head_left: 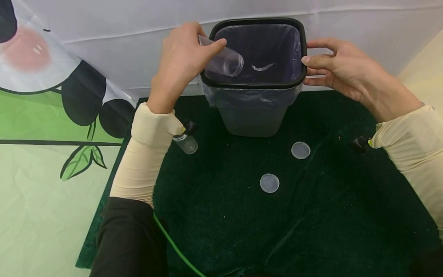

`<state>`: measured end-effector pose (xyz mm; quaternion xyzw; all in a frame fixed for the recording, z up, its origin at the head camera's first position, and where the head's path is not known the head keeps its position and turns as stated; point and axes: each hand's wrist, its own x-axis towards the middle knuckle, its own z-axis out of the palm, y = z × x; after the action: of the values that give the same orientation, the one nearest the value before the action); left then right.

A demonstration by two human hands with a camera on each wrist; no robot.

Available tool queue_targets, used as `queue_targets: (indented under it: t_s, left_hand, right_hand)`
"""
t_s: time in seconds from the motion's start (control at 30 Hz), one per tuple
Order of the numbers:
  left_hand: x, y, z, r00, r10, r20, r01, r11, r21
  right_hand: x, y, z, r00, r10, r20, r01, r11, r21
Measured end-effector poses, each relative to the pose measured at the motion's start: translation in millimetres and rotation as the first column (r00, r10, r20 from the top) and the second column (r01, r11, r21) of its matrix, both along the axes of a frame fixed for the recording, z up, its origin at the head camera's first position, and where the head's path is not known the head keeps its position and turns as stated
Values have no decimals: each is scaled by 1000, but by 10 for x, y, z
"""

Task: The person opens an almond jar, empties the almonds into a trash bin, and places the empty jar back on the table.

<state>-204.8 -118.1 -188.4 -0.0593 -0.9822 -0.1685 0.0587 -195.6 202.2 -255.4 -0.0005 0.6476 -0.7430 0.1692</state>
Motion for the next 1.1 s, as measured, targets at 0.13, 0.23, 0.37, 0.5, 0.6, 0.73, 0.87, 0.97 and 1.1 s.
queue_targets:
  t_s: [0.13, 0.23, 0.37, 0.5, 0.6, 0.73, 0.87, 0.97, 1.1]
  left_hand:
    - [2, 4, -11, 1000, 26, -13, -27, 998, -59]
    - [14, 21, -5, 1000, 19, -20, -21, 997, -71]
    - [28, 37, 4, 999, 16, -38, -19, 996, -86]
    - [40, 33, 1, 998, -10, -70, 2, 994, -112]
    - [56, 28, 2, 993, -73, -95, 60, 989, -138]
    - [82, 44, 20, 983, -146, -115, 127, 980, -155]
    - [102, 72, 32, 967, -201, -156, 175, 970, -166]
    - [110, 98, 25, 949, -245, -196, 210, 960, -185]
    - [114, 136, -6, 906, -334, -259, 276, 931, -237]
  right_hand:
    - [2, 7, -3, 1000, 0, 7, 0, 1000, -3]
    - [4, 11, -5, 1000, -1, 9, 1, 1000, -6]
    - [4, 16, -9, 1000, -1, 8, 1, 1000, -4]
    - [2, 24, -11, 1000, 1, 5, -1, 1000, -8]
    - [3, 27, -12, 1000, 2, 5, -2, 1000, -9]
    - [4, 29, -16, 1000, -1, 4, 1, 1000, -2]
    - [8, 24, -14, 1000, -3, 1, 3, 1000, 1]
    - [6, 23, -8, 1000, -1, 4, 1, 1000, 8]
    - [9, 18, -6, 1000, -1, 10, 1, 1000, 5]
